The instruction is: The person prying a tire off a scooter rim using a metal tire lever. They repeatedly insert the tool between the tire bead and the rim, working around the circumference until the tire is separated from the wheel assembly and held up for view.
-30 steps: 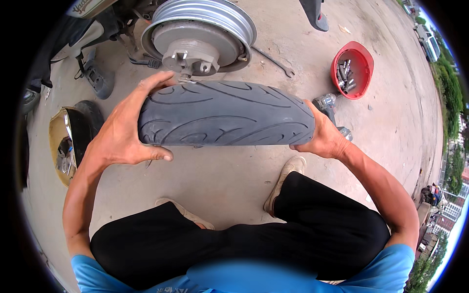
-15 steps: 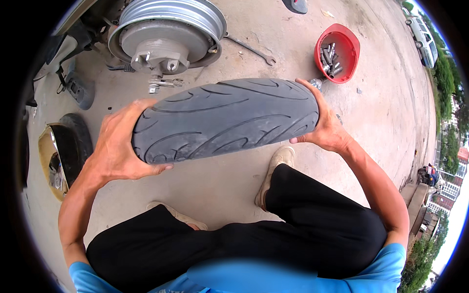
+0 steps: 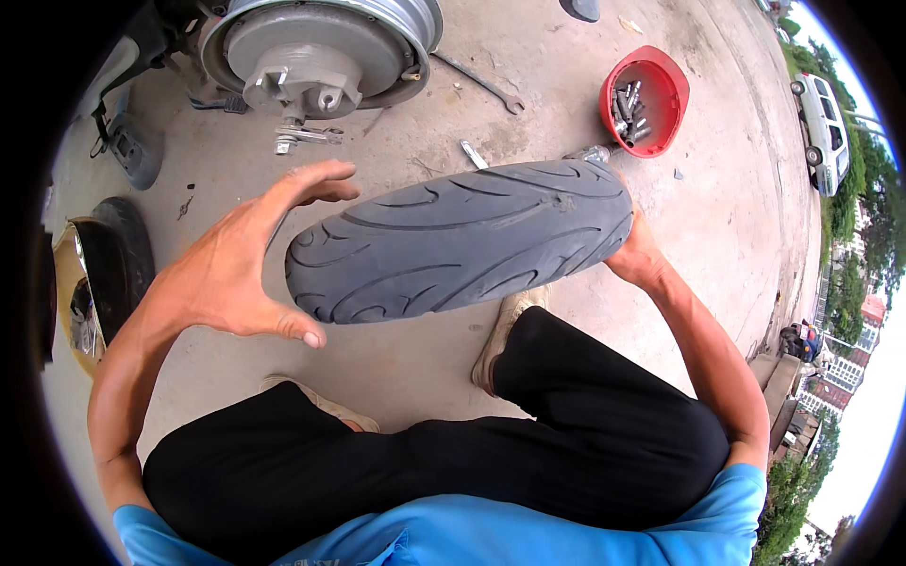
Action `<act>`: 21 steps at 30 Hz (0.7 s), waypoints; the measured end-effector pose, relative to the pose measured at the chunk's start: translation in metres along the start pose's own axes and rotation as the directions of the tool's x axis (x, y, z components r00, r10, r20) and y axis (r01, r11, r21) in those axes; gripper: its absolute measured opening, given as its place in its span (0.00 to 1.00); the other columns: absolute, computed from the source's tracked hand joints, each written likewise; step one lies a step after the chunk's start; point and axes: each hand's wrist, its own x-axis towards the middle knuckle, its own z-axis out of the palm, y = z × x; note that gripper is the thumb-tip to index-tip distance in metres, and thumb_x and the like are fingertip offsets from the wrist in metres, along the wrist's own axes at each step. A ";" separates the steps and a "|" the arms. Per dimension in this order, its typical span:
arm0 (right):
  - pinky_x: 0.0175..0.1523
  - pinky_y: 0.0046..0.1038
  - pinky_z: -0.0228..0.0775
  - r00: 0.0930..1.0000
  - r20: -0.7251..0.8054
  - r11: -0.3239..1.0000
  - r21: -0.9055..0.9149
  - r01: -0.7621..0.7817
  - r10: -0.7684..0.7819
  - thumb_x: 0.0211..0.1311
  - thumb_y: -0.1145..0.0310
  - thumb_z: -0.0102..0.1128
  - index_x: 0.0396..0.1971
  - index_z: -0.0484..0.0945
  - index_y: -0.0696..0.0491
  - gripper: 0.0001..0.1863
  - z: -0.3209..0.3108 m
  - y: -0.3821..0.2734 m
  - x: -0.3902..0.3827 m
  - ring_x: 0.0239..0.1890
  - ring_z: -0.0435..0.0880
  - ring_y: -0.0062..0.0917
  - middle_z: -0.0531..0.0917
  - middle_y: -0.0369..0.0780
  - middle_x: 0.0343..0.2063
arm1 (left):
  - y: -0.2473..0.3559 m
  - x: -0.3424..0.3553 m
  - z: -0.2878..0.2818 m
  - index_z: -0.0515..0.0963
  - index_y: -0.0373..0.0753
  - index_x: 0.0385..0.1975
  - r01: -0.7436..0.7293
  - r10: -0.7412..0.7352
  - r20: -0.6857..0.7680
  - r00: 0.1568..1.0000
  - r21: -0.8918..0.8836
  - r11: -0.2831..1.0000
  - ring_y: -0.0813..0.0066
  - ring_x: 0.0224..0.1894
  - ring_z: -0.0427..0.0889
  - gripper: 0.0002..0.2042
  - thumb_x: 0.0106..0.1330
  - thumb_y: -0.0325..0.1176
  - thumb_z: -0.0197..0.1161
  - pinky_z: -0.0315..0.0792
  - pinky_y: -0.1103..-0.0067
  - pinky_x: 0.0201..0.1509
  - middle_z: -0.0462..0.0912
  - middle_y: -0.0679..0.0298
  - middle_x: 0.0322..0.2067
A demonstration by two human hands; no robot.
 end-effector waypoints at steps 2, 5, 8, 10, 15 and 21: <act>0.70 0.33 0.67 0.987 0.103 0.985 0.105 -0.138 0.127 0.54 0.67 0.79 0.65 0.72 0.57 0.38 -0.005 0.014 0.000 0.63 0.77 0.28 0.80 0.41 0.59 | -0.018 -0.007 0.016 0.60 0.38 0.74 0.132 -0.134 0.179 0.975 0.021 0.991 0.48 0.67 0.75 0.60 0.37 0.46 0.88 0.69 0.58 0.72 0.76 0.45 0.63; 0.68 0.32 0.69 0.953 0.149 0.956 0.093 -0.279 0.264 0.54 0.69 0.78 0.58 0.78 0.58 0.31 -0.007 0.016 0.009 0.59 0.79 0.27 0.84 0.40 0.53 | -0.030 0.002 0.026 0.63 0.37 0.70 0.121 -0.102 0.155 0.983 -0.115 0.986 0.47 0.61 0.81 0.53 0.41 0.42 0.85 0.74 0.62 0.67 0.81 0.45 0.58; 0.67 0.33 0.69 0.906 0.144 0.895 0.158 -0.418 0.398 0.52 0.68 0.80 0.60 0.77 0.57 0.34 -0.010 0.001 0.017 0.57 0.79 0.26 0.85 0.41 0.52 | -0.026 0.015 0.018 0.69 0.34 0.66 0.128 -0.102 0.173 0.980 -0.145 0.981 0.47 0.53 0.86 0.48 0.41 0.41 0.85 0.78 0.64 0.60 0.86 0.46 0.50; 0.67 0.34 0.69 0.948 0.087 0.900 0.300 -0.317 0.305 0.51 0.67 0.81 0.60 0.77 0.57 0.35 -0.013 -0.014 0.024 0.58 0.79 0.26 0.85 0.41 0.52 | -0.019 0.022 0.018 0.71 0.32 0.63 0.088 -0.065 0.141 0.988 -0.164 0.983 0.47 0.49 0.87 0.45 0.42 0.42 0.85 0.79 0.64 0.57 0.87 0.46 0.46; 0.76 0.45 0.60 0.927 0.138 0.876 0.306 -0.374 0.348 0.51 0.61 0.84 0.74 0.62 0.58 0.53 -0.010 -0.034 0.029 0.72 0.69 0.44 0.71 0.50 0.70 | 0.009 0.036 0.013 0.76 0.29 0.56 0.123 -0.105 0.101 0.989 -0.197 0.973 0.50 0.44 0.88 0.43 0.44 0.52 0.83 0.80 0.64 0.52 0.87 0.46 0.40; 0.71 0.47 0.68 0.972 0.076 0.927 0.292 -0.235 0.222 0.54 0.29 0.70 0.80 0.49 0.55 0.65 -0.018 -0.116 0.018 0.71 0.71 0.48 0.62 0.55 0.74 | 0.044 0.045 0.010 0.75 0.21 0.55 0.342 -0.332 0.133 0.934 -0.060 0.938 0.51 0.48 0.87 0.54 0.42 0.70 0.80 0.80 0.64 0.54 0.85 0.41 0.44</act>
